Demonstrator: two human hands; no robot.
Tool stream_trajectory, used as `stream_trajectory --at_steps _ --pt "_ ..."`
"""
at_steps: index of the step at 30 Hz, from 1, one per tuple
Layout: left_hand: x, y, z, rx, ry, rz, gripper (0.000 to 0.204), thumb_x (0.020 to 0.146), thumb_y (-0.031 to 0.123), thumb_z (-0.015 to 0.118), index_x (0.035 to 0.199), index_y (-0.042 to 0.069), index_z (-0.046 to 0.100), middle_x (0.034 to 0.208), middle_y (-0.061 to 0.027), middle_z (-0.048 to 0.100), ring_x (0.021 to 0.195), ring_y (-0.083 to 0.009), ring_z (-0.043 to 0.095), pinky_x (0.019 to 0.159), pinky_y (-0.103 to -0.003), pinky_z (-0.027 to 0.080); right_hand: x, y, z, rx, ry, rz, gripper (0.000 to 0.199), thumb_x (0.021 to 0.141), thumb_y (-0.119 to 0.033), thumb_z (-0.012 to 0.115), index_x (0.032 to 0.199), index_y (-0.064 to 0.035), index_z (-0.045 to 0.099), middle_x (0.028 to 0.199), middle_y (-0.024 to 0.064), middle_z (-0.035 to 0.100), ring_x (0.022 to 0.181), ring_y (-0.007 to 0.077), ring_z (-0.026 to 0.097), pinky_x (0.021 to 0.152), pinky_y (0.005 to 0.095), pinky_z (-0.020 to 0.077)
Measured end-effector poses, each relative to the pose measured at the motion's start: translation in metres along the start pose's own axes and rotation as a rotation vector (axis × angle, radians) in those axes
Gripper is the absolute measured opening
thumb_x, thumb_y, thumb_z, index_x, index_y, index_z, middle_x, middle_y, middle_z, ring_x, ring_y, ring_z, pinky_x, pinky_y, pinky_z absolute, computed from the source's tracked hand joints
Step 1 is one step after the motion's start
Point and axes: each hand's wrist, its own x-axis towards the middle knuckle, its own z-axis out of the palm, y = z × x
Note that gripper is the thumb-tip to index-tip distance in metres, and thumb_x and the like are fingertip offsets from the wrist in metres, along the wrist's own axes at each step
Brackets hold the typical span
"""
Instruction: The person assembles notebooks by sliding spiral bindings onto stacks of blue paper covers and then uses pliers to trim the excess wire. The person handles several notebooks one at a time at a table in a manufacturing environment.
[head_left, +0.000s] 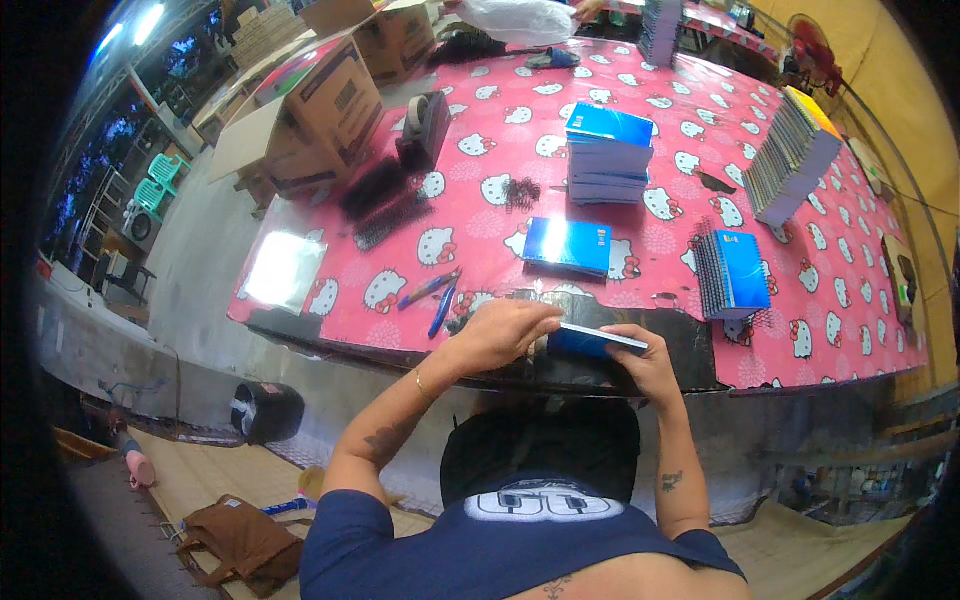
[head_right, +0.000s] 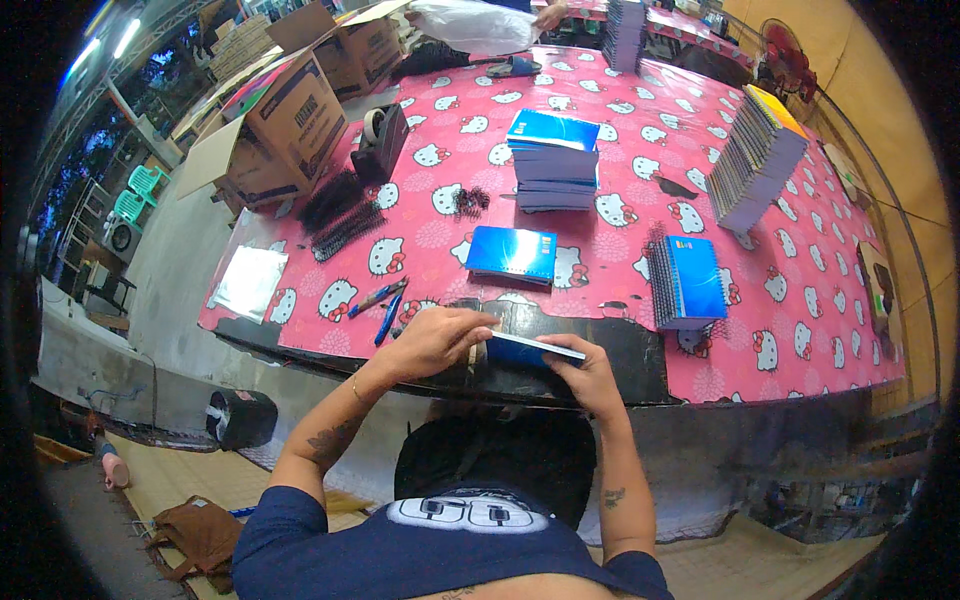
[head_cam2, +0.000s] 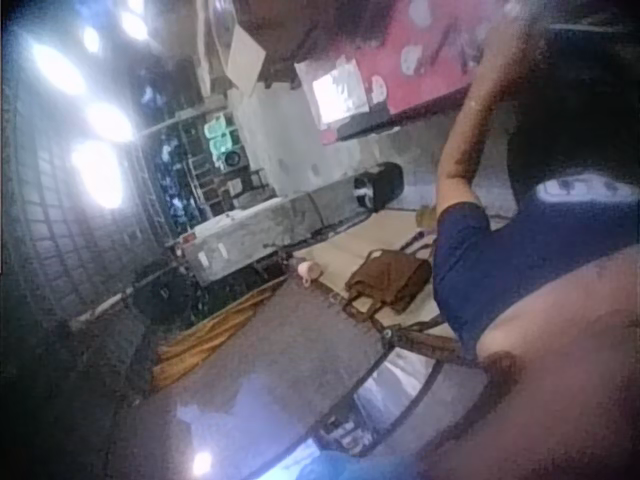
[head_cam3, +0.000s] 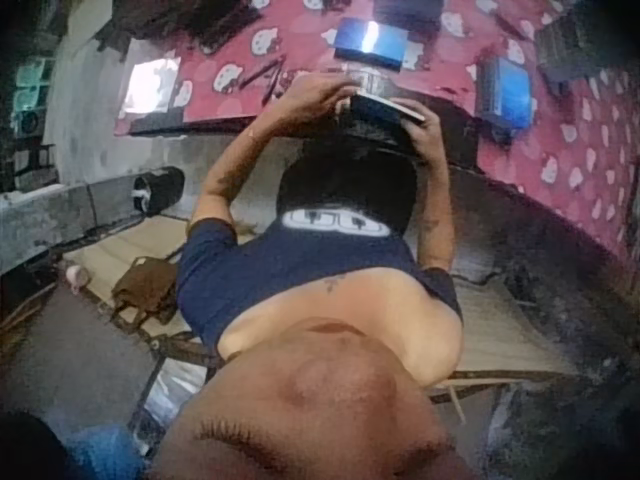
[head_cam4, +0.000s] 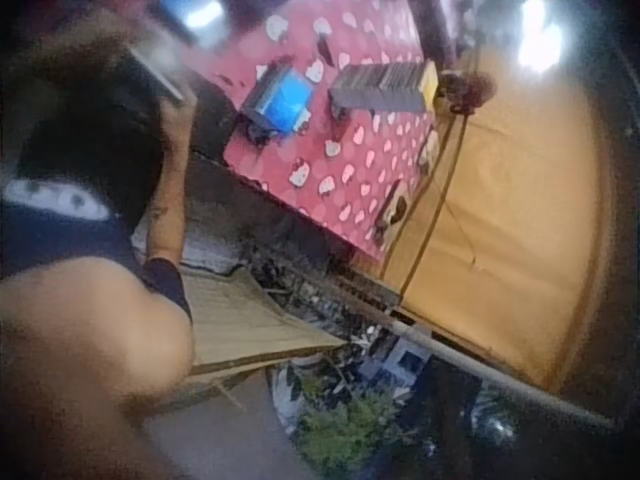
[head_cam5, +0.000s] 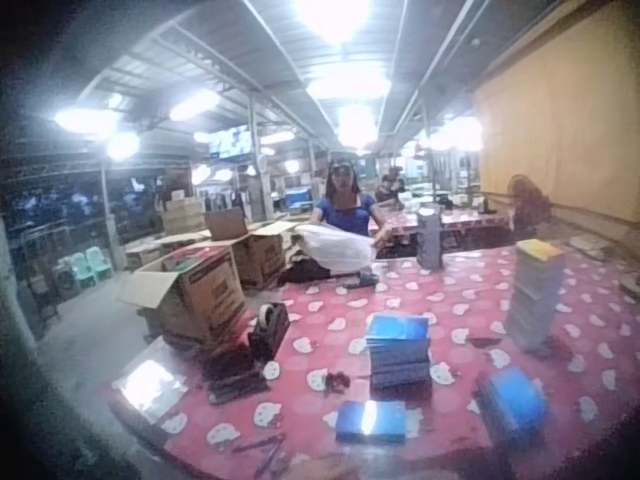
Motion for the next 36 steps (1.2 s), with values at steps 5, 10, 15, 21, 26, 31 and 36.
stream_trajectory --at_steps 5,10,15,21,26,31,36 --pt "0.005 0.009 0.007 -0.018 0.016 -0.094 0.025 0.091 0.027 0.071 0.106 0.009 0.063 0.103 -0.0133 0.063 0.091 -0.0378 0.064 0.079 -0.047 0.050 -0.001 -0.003 -0.001 -0.045 0.016 0.006 0.024 0.092 0.001 0.069 0.116 -0.0002 0.071 0.103 0.0008 0.070 0.094 0.0081 0.061 0.085 0.0237 0.0485" --pt "0.003 0.015 0.032 0.435 0.182 -0.058 0.054 0.095 0.045 0.062 0.134 0.007 0.055 0.146 -0.0165 0.047 0.144 -0.0404 0.033 0.115 -0.067 0.012 -0.006 -0.003 0.012 -0.053 0.129 -0.054 0.025 0.092 -0.001 0.071 0.117 -0.0009 0.071 0.101 0.0000 0.069 0.092 0.0077 0.060 0.083 0.0232 0.0481" --pt "-0.031 0.030 0.094 0.702 0.285 -0.079 0.091 0.100 0.063 0.038 0.160 -0.001 0.015 0.169 -0.0197 0.009 0.157 -0.0370 0.001 0.118 -0.065 -0.011 -0.011 -0.023 0.024 0.037 0.275 -0.046 0.026 0.092 0.001 0.070 0.117 -0.0002 0.071 0.104 0.0036 0.073 0.097 0.0096 0.063 0.088 0.0252 0.0492" --pt "-0.019 0.026 0.080 0.635 0.312 0.024 0.089 0.096 0.065 0.045 0.157 0.002 0.029 0.168 -0.0178 0.017 0.157 -0.0324 0.009 0.119 -0.065 -0.009 -0.015 -0.040 0.033 -0.017 0.278 -0.054 0.026 0.091 0.001 0.070 0.117 0.0005 0.071 0.104 0.0063 0.074 0.097 0.0104 0.064 0.089 0.0259 0.0501" --pt "0.002 0.038 0.052 0.821 0.311 -0.115 0.091 0.095 0.068 0.042 0.157 0.002 0.029 0.167 -0.0197 0.017 0.157 -0.0330 0.007 0.119 -0.064 -0.010 -0.013 -0.035 0.039 -0.102 0.139 -0.136 0.027 0.092 0.000 0.070 0.119 0.0008 0.070 0.106 0.0072 0.073 0.098 0.0103 0.064 0.087 0.0265 0.0513" --pt "-0.047 0.044 0.097 0.512 0.176 0.057 0.093 0.095 0.066 0.044 0.156 -0.003 0.028 0.166 -0.0224 0.018 0.157 -0.0335 0.006 0.120 -0.063 -0.006 -0.018 -0.052 0.034 -0.042 0.202 -0.075 0.028 0.092 0.000 0.069 0.120 0.0014 0.070 0.105 0.0048 0.073 0.096 0.0082 0.063 0.086 0.0244 0.0507" --pt "-0.018 0.042 0.070 0.591 0.292 0.075 0.088 0.100 0.062 0.042 0.157 -0.002 0.023 0.165 -0.0242 0.018 0.156 -0.0383 0.010 0.120 -0.062 -0.008 -0.019 -0.044 0.040 -0.013 0.195 -0.031 0.027 0.092 -0.001 0.070 0.119 0.0014 0.071 0.106 0.0056 0.073 0.096 0.0086 0.063 0.086 0.0255 0.0519"
